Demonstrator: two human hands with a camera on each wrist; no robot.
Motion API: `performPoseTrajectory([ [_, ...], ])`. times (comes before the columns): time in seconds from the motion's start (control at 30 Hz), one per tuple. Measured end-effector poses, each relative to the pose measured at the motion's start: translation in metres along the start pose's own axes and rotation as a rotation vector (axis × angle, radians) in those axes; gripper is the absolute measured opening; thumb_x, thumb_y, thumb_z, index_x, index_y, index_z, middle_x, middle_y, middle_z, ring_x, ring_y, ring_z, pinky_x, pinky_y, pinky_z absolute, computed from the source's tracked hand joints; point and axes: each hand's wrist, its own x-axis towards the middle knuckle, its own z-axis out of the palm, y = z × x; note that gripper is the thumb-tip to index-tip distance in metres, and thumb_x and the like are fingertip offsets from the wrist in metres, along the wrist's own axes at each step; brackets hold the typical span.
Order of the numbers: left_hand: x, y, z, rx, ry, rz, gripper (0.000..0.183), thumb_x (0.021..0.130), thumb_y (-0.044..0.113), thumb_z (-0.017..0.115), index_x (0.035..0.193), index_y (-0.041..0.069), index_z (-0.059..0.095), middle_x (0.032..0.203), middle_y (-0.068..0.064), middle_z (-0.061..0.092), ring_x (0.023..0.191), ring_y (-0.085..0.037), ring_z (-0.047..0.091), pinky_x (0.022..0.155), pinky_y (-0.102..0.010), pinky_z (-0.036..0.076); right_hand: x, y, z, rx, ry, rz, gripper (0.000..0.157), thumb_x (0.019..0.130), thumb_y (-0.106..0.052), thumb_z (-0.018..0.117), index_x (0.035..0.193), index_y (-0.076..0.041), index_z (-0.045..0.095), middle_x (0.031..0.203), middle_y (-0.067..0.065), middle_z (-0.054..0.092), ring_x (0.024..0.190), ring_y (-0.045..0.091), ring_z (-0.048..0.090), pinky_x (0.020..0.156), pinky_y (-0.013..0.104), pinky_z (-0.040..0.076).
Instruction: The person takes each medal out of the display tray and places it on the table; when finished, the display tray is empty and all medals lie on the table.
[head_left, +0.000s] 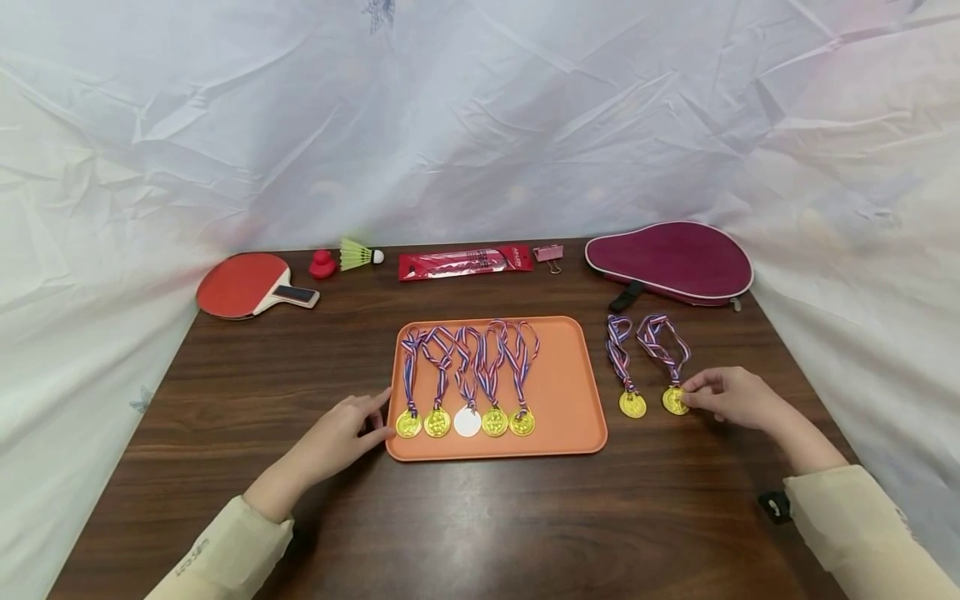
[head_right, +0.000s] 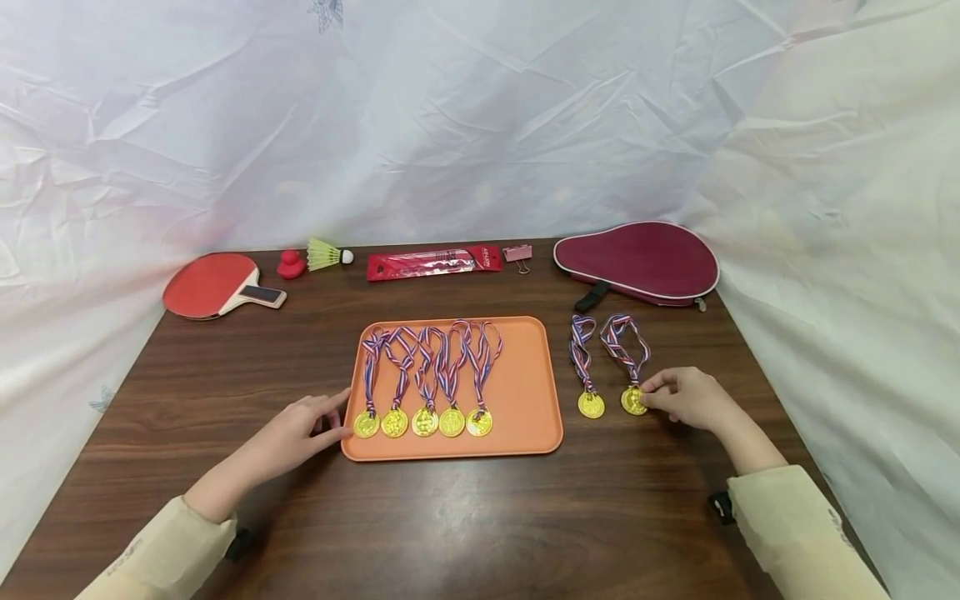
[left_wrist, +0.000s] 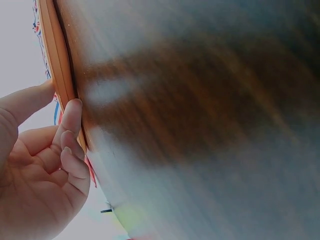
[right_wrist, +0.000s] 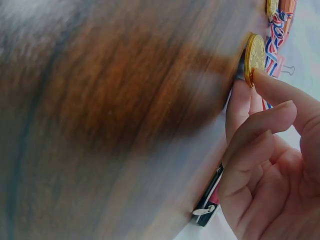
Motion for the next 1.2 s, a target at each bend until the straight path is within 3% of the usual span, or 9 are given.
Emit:
performPoseTrajectory([
  [0.2, 0.0, -0.001, 0.0, -0.011, -0.002, -0.005, 0.061, 0.08, 0.03, 0.067, 0.131, 0.003, 0.045, 0.069, 0.01, 0.047, 0.067, -0.012, 0.043, 0.059, -0.025, 0.037, -0.002, -0.001, -0.002, -0.027, 0.016, 0.002, 0.041, 0.081, -0.042, 0.062, 0.102, -0.006, 0.063, 0.076, 0.001, 0.061, 0.06, 0.017, 0.051, 0.052, 0.032, 0.039],
  [0.37, 0.001, -0.002, -0.001, -0.053, -0.01, -0.011, 0.062, 0.079, 0.03, 0.068, 0.131, 0.003, 0.044, 0.07, 0.01, 0.047, 0.066, -0.011, 0.043, 0.057, -0.024, 0.037, -0.008, -0.008, -0.007, -0.065, 0.106, -0.016, 0.041, 0.08, -0.044, 0.062, 0.1, -0.009, 0.063, 0.08, 0.003, 0.062, 0.058, 0.016, 0.053, 0.051, 0.031, 0.039],
  [0.53, 0.003, -0.004, -0.001, -0.12, -0.03, -0.036, 0.062, 0.08, 0.028, 0.068, 0.131, 0.003, 0.044, 0.07, 0.01, 0.051, 0.059, -0.009, 0.043, 0.051, -0.023, 0.037, -0.015, -0.027, -0.007, -0.066, 0.199, -0.107, 0.034, 0.082, -0.044, 0.061, 0.098, -0.014, 0.064, 0.08, 0.002, 0.064, 0.057, 0.016, 0.054, 0.05, 0.031, 0.039],
  [0.73, 0.004, -0.005, -0.001, -0.168, -0.047, -0.069, 0.062, 0.079, 0.027, 0.069, 0.131, 0.004, 0.044, 0.069, 0.01, 0.054, 0.056, -0.009, 0.044, 0.048, -0.023, 0.037, -0.02, -0.065, 0.011, -0.061, 0.236, -0.23, 0.026, 0.079, -0.044, 0.063, 0.09, -0.021, 0.065, 0.074, -0.005, 0.062, 0.065, 0.015, 0.052, 0.055, 0.03, 0.037],
  [0.9, 0.005, -0.006, -0.001, -0.187, -0.057, -0.073, 0.064, 0.078, 0.027, 0.069, 0.132, 0.004, 0.043, 0.07, 0.009, 0.054, 0.057, -0.01, 0.045, 0.048, -0.023, 0.037, -0.015, -0.093, 0.035, -0.049, 0.2, -0.339, 0.014, 0.078, -0.039, 0.067, 0.084, -0.027, 0.064, 0.071, -0.013, 0.06, 0.058, 0.011, 0.049, 0.054, 0.027, 0.038],
  [1.1, 0.007, -0.009, -0.001, -0.215, -0.053, -0.073, 0.066, 0.076, 0.028, 0.071, 0.132, 0.005, 0.044, 0.069, 0.009, 0.055, 0.058, -0.012, 0.045, 0.048, -0.023, 0.037, -0.007, -0.121, 0.066, -0.018, 0.071, -0.46, 0.014, 0.077, -0.029, 0.07, 0.087, -0.021, 0.064, 0.07, -0.014, 0.057, 0.061, 0.006, 0.052, 0.055, 0.024, 0.041],
  [1.2, 0.007, -0.01, -0.001, -0.22, -0.052, -0.073, 0.066, 0.075, 0.028, 0.072, 0.131, 0.006, 0.045, 0.069, 0.01, 0.056, 0.058, -0.012, 0.045, 0.048, -0.024, 0.036, -0.002, -0.131, 0.079, -0.018, 0.011, -0.472, 0.016, 0.077, -0.028, 0.071, 0.088, -0.02, 0.064, 0.07, -0.014, 0.056, 0.065, 0.004, 0.053, 0.06, 0.024, 0.042],
])
